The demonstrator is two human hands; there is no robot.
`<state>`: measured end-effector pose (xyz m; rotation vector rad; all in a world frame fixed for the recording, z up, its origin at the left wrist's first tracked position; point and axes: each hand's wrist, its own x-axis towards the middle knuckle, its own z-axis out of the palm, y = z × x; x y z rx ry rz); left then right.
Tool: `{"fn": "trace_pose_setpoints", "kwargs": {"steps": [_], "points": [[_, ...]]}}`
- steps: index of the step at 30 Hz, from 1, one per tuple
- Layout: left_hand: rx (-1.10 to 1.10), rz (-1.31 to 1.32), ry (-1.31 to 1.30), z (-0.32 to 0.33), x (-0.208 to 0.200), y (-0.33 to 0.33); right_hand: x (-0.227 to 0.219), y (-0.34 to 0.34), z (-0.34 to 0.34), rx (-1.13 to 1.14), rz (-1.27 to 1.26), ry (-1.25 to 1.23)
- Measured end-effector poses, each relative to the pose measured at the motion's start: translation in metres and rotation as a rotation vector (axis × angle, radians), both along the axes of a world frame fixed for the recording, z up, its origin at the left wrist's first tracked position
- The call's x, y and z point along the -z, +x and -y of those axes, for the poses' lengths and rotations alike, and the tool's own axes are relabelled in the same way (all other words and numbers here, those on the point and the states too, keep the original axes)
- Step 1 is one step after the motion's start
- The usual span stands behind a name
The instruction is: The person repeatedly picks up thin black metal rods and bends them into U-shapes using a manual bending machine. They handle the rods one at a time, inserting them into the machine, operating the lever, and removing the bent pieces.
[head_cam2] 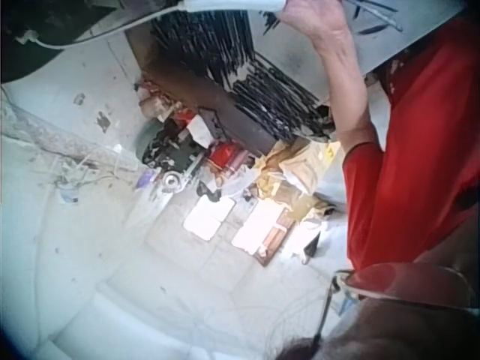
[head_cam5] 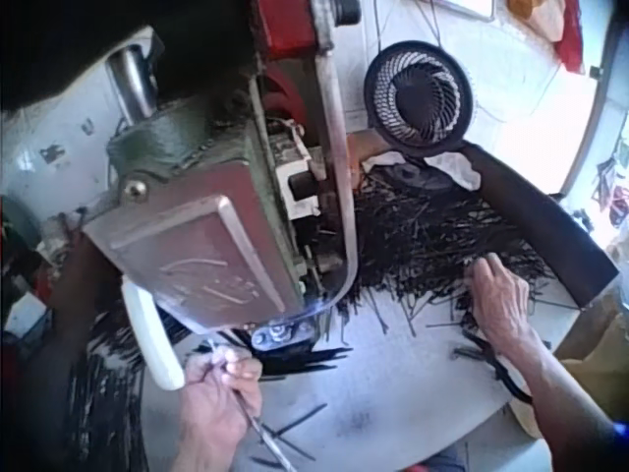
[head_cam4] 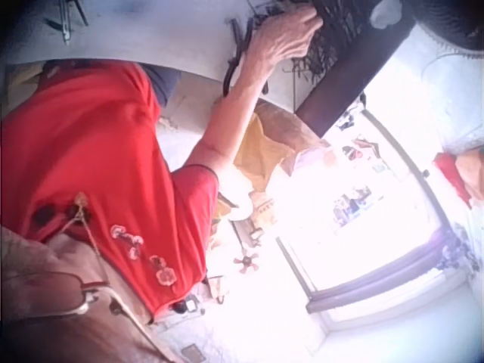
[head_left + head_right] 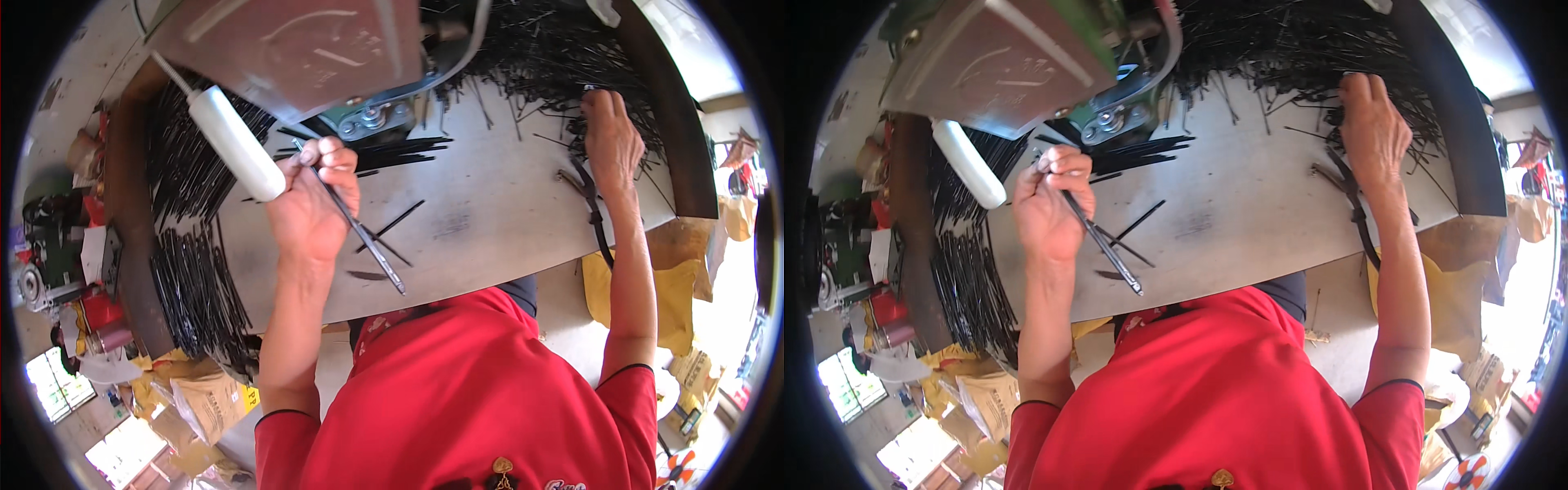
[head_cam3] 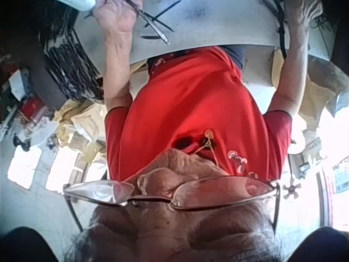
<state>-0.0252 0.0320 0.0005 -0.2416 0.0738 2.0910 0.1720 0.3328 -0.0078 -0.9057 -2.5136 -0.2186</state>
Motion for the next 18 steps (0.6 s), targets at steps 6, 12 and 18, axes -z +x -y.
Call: {"fn": "trace_pose_setpoints", "kwargs": {"steps": [6, 12, 18], "points": [[0.027, 0.056, 0.157, -0.003, 0.003, 0.000, -0.011, -0.007, 0.002, -0.204, -0.269, 0.080], [-0.068, -0.187, -0.286, -0.004, 0.005, 0.005, -0.070, -0.035, 0.072, -0.421, -0.513, 0.022], [-0.161, -0.651, -0.796, -0.026, -0.005, 0.020, -0.053, -0.073, 0.149, -0.517, -0.334, -1.167]]}}
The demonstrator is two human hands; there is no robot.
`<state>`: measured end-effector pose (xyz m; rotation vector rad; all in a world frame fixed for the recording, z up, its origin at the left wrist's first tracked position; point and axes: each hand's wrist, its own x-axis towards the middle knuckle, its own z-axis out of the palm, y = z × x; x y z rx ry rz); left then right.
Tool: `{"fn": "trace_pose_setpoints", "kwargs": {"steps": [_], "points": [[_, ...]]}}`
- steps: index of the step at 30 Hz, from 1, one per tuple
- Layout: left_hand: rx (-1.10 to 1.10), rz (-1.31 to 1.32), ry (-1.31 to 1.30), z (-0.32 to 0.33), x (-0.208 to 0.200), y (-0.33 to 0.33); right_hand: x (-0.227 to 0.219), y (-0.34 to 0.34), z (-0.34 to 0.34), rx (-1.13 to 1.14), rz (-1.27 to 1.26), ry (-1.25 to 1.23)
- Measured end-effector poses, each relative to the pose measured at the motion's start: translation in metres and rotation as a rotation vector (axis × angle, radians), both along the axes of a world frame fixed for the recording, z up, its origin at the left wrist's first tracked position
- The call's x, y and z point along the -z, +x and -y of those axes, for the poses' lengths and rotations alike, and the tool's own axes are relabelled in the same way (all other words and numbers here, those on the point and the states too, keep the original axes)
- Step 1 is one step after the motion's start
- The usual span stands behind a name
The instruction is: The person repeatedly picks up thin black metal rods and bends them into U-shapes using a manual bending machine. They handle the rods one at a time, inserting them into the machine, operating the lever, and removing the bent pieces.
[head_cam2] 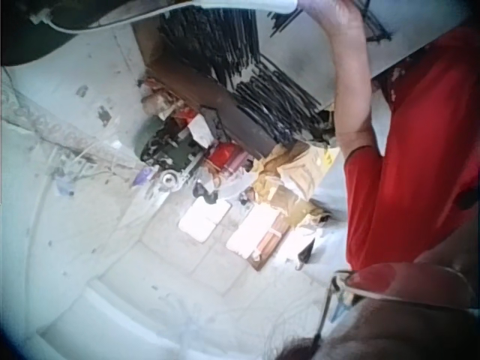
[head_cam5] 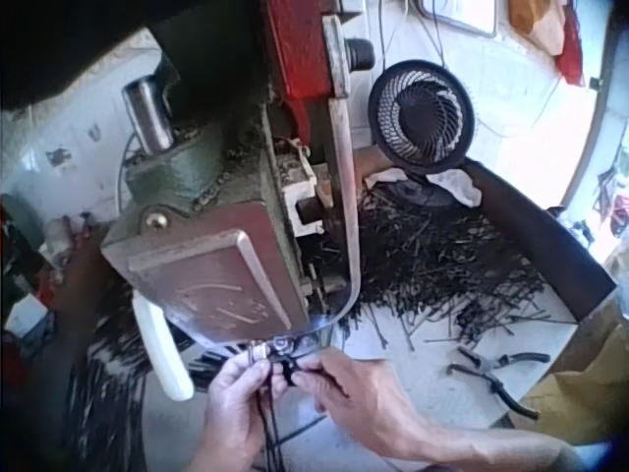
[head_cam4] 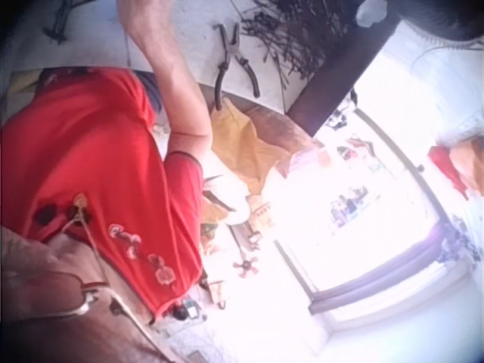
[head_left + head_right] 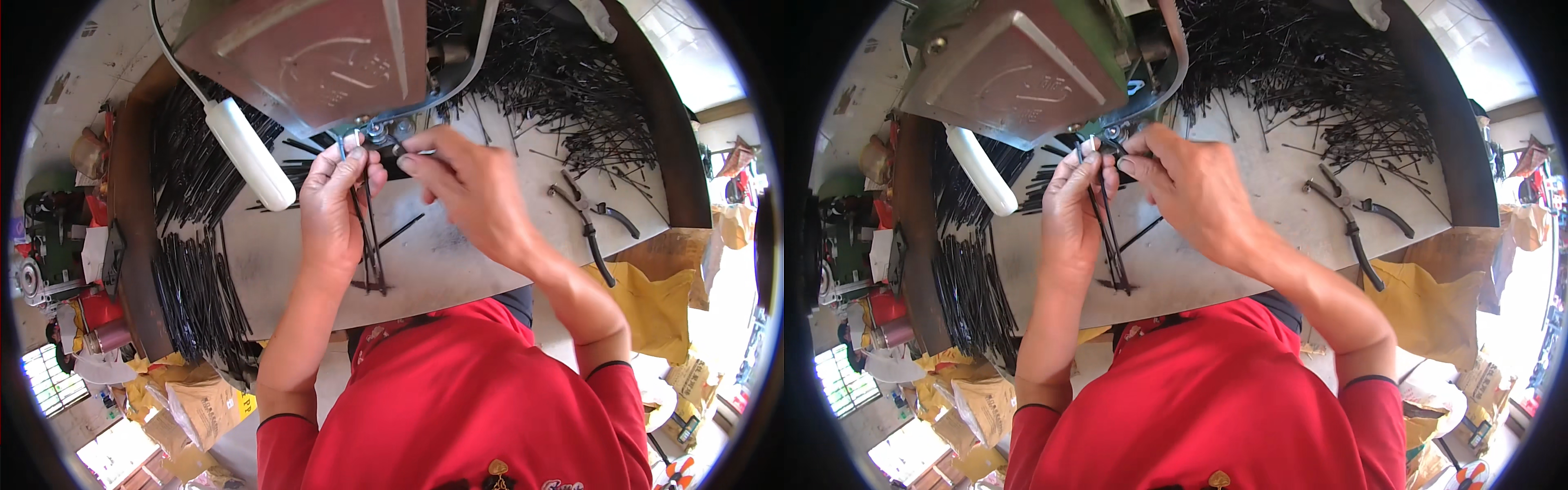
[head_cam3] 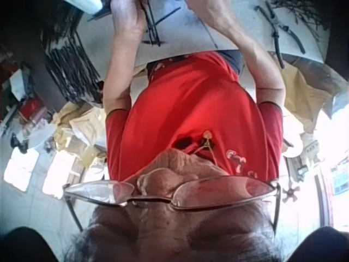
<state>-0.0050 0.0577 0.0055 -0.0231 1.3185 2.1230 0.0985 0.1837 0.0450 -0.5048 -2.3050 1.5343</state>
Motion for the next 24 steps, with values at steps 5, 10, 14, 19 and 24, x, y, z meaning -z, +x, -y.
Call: {"fn": "trace_pose_setpoints", "kwargs": {"steps": [5, 10, 14, 19, 24], "points": [[-0.022, -0.153, -0.106, -0.008, 0.011, -0.003, 0.036, -0.025, 0.006, 0.058, 0.076, -0.397], [-0.031, -0.172, -0.118, -0.009, 0.008, -0.002, 0.041, -0.035, 0.012, 0.063, -0.024, -0.479], [-0.011, -0.164, -0.092, -0.010, 0.008, 0.001, 0.038, -0.034, 0.012, 0.103, -0.016, -0.480], [0.014, -0.157, -0.069, -0.010, 0.008, -0.001, 0.042, -0.036, 0.012, 0.092, -0.037, -0.492], [0.019, -0.147, -0.057, -0.011, 0.008, -0.001, 0.044, -0.036, 0.013, 0.094, -0.067, -0.536]]}}
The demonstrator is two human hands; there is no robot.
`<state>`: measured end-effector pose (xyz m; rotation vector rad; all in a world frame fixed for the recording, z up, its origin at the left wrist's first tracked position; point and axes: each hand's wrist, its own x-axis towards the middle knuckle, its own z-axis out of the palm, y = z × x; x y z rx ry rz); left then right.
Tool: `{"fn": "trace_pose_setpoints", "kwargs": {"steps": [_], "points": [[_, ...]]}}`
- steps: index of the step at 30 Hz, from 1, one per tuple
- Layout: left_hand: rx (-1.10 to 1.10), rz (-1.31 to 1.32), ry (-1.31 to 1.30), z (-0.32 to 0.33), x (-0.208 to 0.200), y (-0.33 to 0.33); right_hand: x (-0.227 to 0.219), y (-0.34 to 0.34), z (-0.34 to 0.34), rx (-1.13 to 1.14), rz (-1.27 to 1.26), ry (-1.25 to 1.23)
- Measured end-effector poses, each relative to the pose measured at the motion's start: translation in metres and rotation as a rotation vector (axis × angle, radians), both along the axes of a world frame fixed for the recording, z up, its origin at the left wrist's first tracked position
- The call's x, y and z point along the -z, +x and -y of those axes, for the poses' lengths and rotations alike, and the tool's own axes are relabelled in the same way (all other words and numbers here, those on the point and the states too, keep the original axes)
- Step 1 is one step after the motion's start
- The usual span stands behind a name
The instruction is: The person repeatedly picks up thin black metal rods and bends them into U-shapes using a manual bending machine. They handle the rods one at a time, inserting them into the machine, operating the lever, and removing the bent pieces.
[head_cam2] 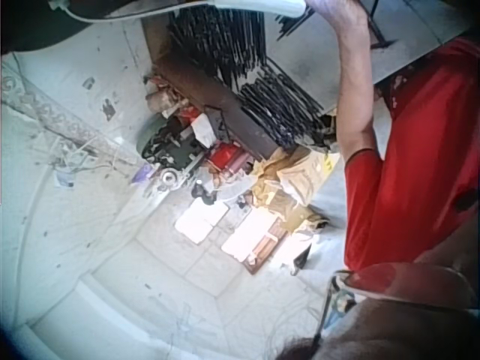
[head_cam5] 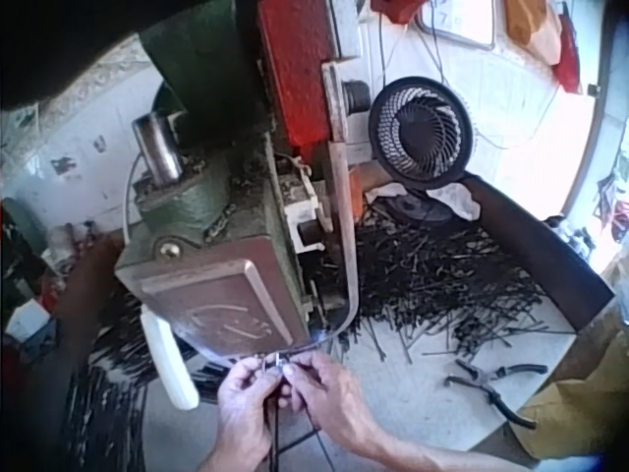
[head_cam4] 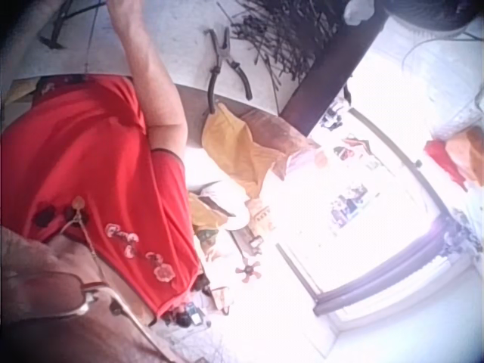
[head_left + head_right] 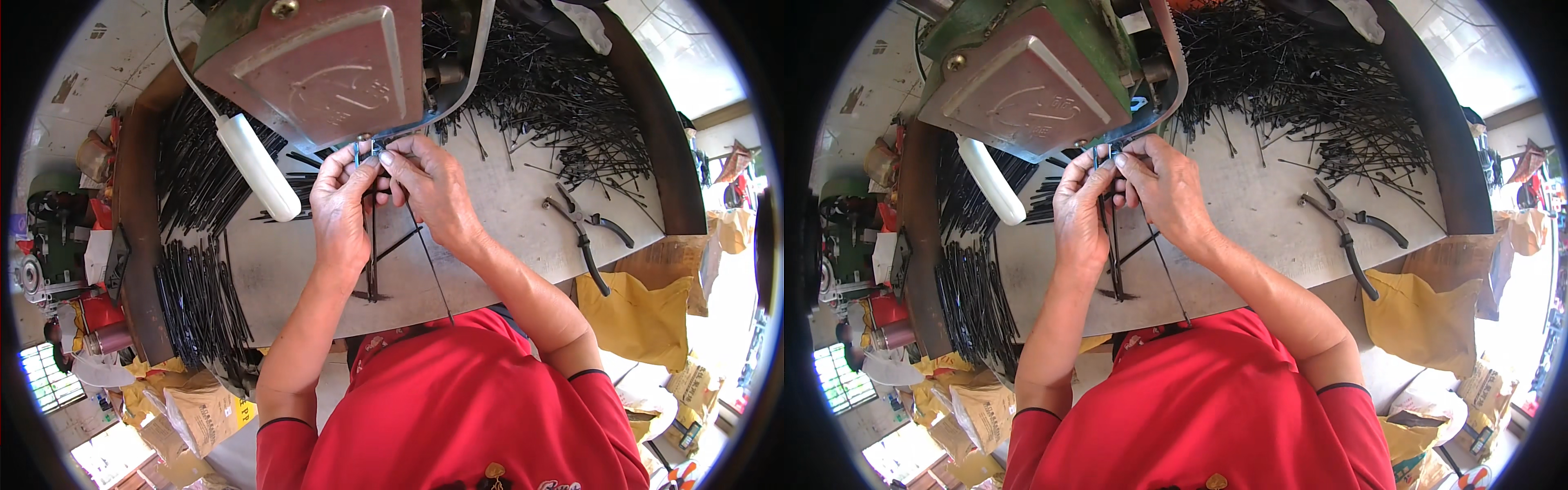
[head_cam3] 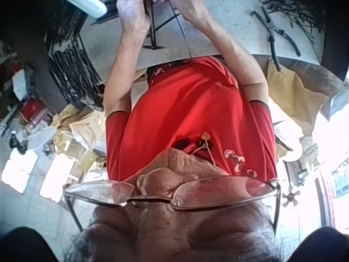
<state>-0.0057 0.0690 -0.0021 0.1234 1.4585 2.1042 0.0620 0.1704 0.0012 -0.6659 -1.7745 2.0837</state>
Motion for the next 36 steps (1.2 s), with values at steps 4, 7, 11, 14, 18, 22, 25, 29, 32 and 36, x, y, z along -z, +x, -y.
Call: {"fn": "trace_pose_setpoints", "kwargs": {"steps": [4, 7, 11, 14, 18, 22, 25, 29, 32, 36], "points": [[-0.007, 0.065, 0.052, 0.001, 0.001, -0.001, 0.002, -0.001, -0.001, -0.002, -0.037, -0.065], [-0.007, 0.090, 0.074, 0.001, 0.001, 0.000, 0.004, -0.001, -0.001, -0.001, -0.060, -0.119], [0.010, 0.081, 0.092, -0.001, 0.002, 0.000, 0.000, -0.001, -0.001, 0.001, -0.055, -0.183], [-0.001, 0.081, 0.087, -0.001, 0.001, 0.000, 0.000, -0.001, -0.001, 0.009, -0.062, -0.195], [-0.020, 0.094, 0.081, -0.002, 0.000, 0.001, -0.002, 0.000, -0.001, 0.004, -0.065, -0.229], [-0.028, 0.066, 0.071, -0.001, 0.002, 0.001, 0.000, 0.000, -0.004, -0.023, -0.093, -0.228], [-0.037, 0.061, 0.056, -0.001, 0.000, 0.002, 0.004, -0.001, -0.005, -0.029, -0.124, -0.230], [-0.036, 0.064, 0.060, -0.002, 0.001, 0.001, 0.006, -0.003, -0.003, -0.011, -0.135, -0.248], [-0.017, 0.070, 0.053, 0.000, 0.002, 0.000, 0.005, -0.004, -0.003, -0.007, -0.140, -0.294], [-0.041, 0.186, 0.026, -0.002, -0.008, -0.003, -0.003, -0.004, -0.013, -0.081, -0.043, -0.075]]}}
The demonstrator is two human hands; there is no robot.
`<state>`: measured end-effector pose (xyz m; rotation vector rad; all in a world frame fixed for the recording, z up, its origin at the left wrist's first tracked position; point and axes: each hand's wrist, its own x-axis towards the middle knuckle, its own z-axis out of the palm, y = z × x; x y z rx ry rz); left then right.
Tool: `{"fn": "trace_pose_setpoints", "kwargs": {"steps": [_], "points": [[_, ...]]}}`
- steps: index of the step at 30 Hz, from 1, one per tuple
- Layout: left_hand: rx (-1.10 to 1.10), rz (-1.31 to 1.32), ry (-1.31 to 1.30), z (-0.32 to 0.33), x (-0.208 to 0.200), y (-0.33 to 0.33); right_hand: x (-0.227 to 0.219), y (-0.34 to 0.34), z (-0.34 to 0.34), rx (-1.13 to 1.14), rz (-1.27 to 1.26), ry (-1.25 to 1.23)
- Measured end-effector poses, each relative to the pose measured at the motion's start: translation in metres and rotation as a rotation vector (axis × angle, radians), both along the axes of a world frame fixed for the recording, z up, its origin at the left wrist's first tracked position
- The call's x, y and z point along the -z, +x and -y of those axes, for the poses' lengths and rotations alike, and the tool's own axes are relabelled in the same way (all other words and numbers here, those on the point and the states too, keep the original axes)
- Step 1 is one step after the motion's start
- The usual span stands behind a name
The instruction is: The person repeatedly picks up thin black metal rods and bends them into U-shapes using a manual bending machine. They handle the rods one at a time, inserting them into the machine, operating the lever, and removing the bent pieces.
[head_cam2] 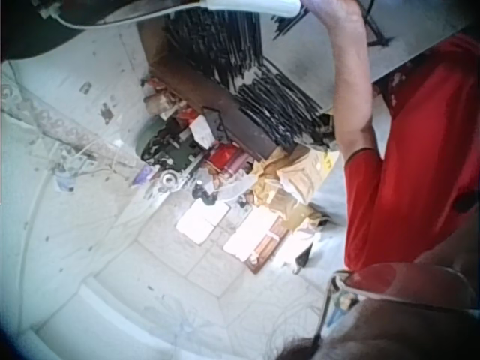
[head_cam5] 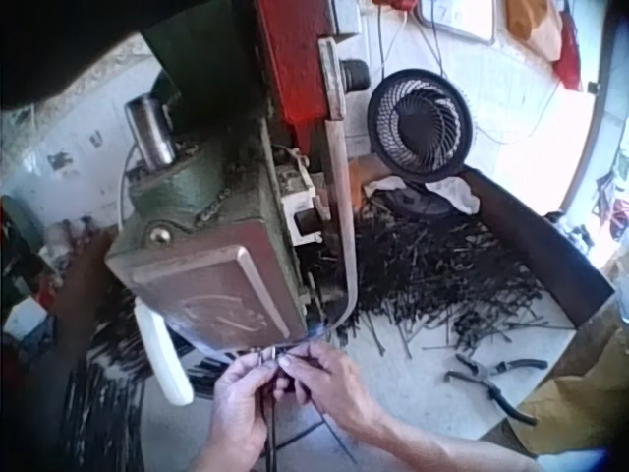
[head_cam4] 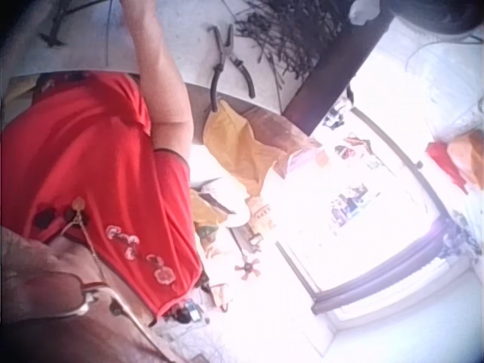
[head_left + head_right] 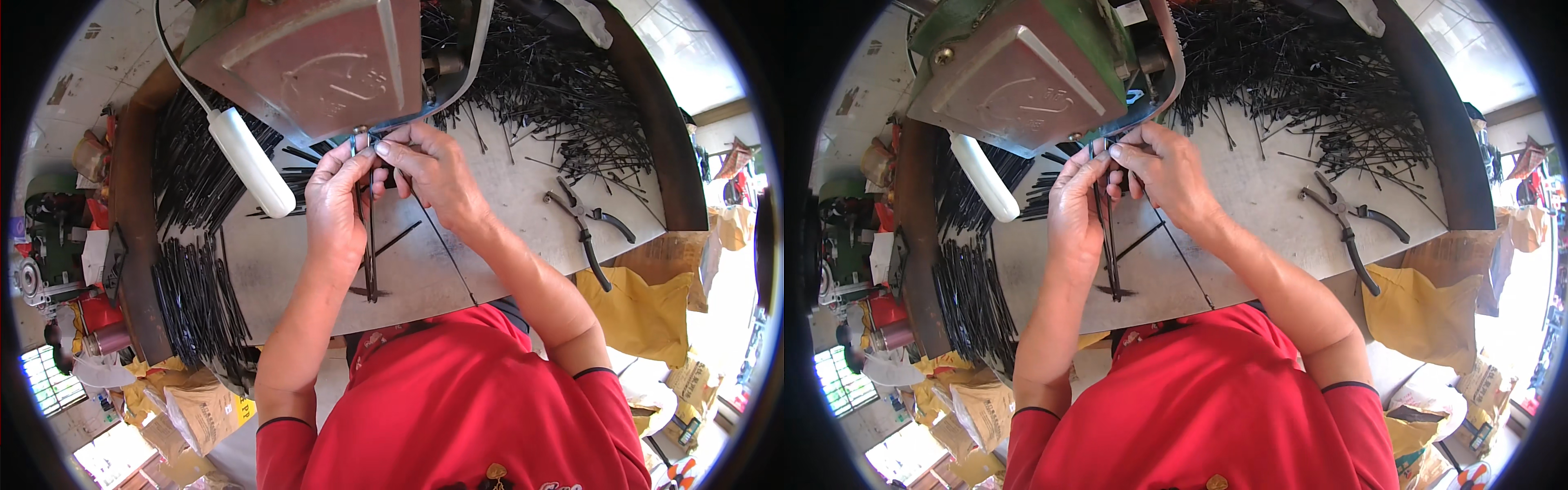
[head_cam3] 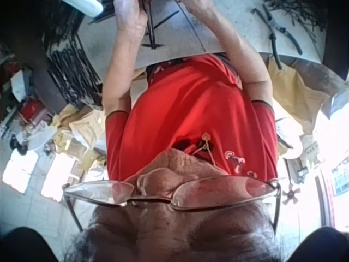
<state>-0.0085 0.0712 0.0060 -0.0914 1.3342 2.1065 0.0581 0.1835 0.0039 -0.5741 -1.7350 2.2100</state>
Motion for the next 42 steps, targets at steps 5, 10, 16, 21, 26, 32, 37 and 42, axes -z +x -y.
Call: {"fn": "trace_pose_setpoints", "kwargs": {"steps": [5, 10, 16, 21, 26, 32, 37, 42], "points": [[0.037, -0.002, -0.038, 0.000, -0.002, -0.006, 0.002, -0.001, -0.006, -0.047, 0.094, 0.123], [0.093, -0.190, -0.076, 0.009, 0.007, 0.000, -0.006, 0.011, -0.005, -0.118, 0.183, 0.124], [0.095, -0.186, -0.032, 0.016, 0.009, 0.024, 0.000, 0.033, 0.003, -0.072, 0.092, -0.097], [0.156, -0.185, -0.032, 0.012, 0.010, 0.014, -0.003, 0.034, 0.003, -0.084, 0.085, -0.152], [0.102, -0.198, -0.018, 0.009, 0.010, 0.019, 0.000, 0.033, 0.001, -0.082, 0.075, -0.212], [0.069, -0.284, -0.053, 0.009, 0.008, 0.021, -0.001, 0.032, -0.001, -0.106, 0.066, -0.197], [0.061, -0.293, -0.087, 0.009, 0.005, 0.021, -0.003, 0.033, -0.004, -0.129, 0.064, -0.132], [0.077, -0.319, -0.028, 0.004, 0.010, 0.019, -0.002, 0.031, -0.006, -0.138, 0.082, -0.104]]}}
